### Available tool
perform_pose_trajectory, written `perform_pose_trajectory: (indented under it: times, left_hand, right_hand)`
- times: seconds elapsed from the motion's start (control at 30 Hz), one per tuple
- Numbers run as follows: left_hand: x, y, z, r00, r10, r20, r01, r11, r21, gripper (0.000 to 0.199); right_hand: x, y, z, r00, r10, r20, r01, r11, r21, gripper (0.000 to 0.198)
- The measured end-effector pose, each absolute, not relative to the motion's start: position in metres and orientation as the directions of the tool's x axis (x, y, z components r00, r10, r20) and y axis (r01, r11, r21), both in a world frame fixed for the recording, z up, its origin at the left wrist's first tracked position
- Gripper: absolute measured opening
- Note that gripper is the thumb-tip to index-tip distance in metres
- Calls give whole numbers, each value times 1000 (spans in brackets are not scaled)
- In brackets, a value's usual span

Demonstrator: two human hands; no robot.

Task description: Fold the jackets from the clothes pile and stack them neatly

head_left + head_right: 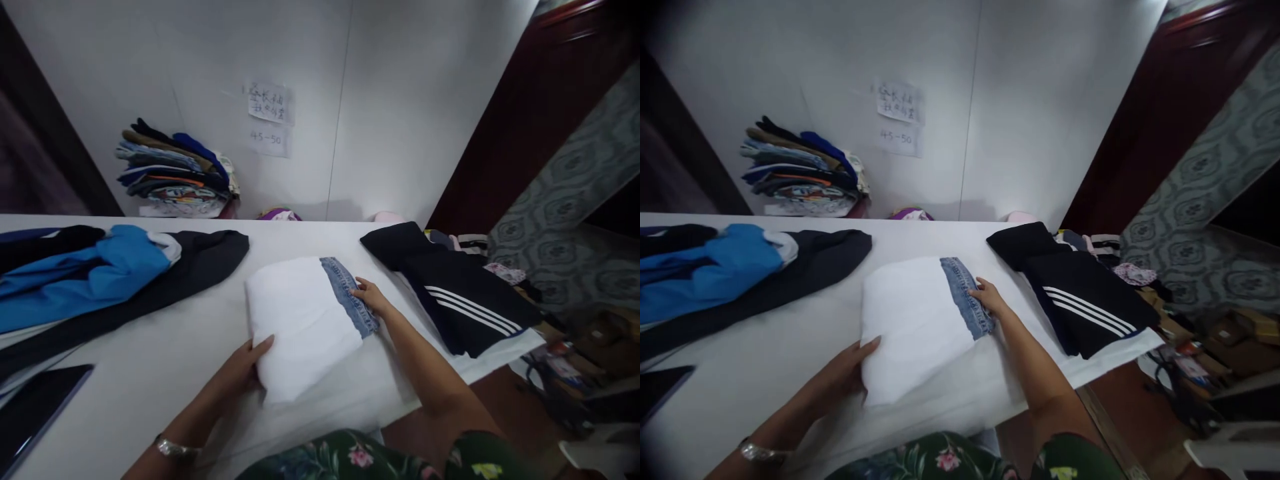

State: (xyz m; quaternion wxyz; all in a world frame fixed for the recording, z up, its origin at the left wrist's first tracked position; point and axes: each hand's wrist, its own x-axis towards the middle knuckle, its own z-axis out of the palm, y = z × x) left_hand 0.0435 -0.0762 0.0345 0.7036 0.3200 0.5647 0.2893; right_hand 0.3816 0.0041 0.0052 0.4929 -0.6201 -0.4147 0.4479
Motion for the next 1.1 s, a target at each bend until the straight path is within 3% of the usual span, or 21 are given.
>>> perform_pose_trajectory:
  times: [0.1,0.2,0.23,0.33,0.43,0.5,0.63,0.8,0.93,1.1]
  left_hand:
    - [42,-77,37,138,787,-601,21,604,796,64]
    - [40,-76,39,157,805,-572,-51,585,809,61]
    - [41,-76,39,176,805,-567,-97,587,804,60]
    - [46,-75,38,229,779,-583,-219,625,749,56]
    - [53,-69,39,246,742,-623,-282,670,687,48]
    - [59,-64,43,236,747,-622,-330,664,672,40]
    - [73,-61,58,232,781,-580,-409,619,670,32]
    - [76,-74,65,177,793,-582,-386,600,700,27]
    - [68,-91,48,157,827,-540,-273,562,781,30]
    - [65,-107,26,138,862,-488,-198,507,839,35]
  right_hand:
    - [390,-19,8,382,924,-10,188,-88,-978,50]
    - [389,-63,11,506,843,184,235,70,-969,39]
    - [385,-82,12,521,836,170,171,93,-981,38]
    - [363,-140,10,405,911,-80,-162,-14,-987,37]
    - [335,-182,7,224,918,-329,-402,-220,-889,34]
    - [319,-194,6,88,903,-420,-530,-315,-788,36]
    - [302,-177,3,-129,909,-395,-696,-367,-617,40]
    - [295,-126,4,-45,956,-291,-824,-201,-530,46]
    - [293,-111,16,60,973,-222,-785,-92,-613,50]
    - [289,-119,10,82,953,-291,-668,-164,-726,58]
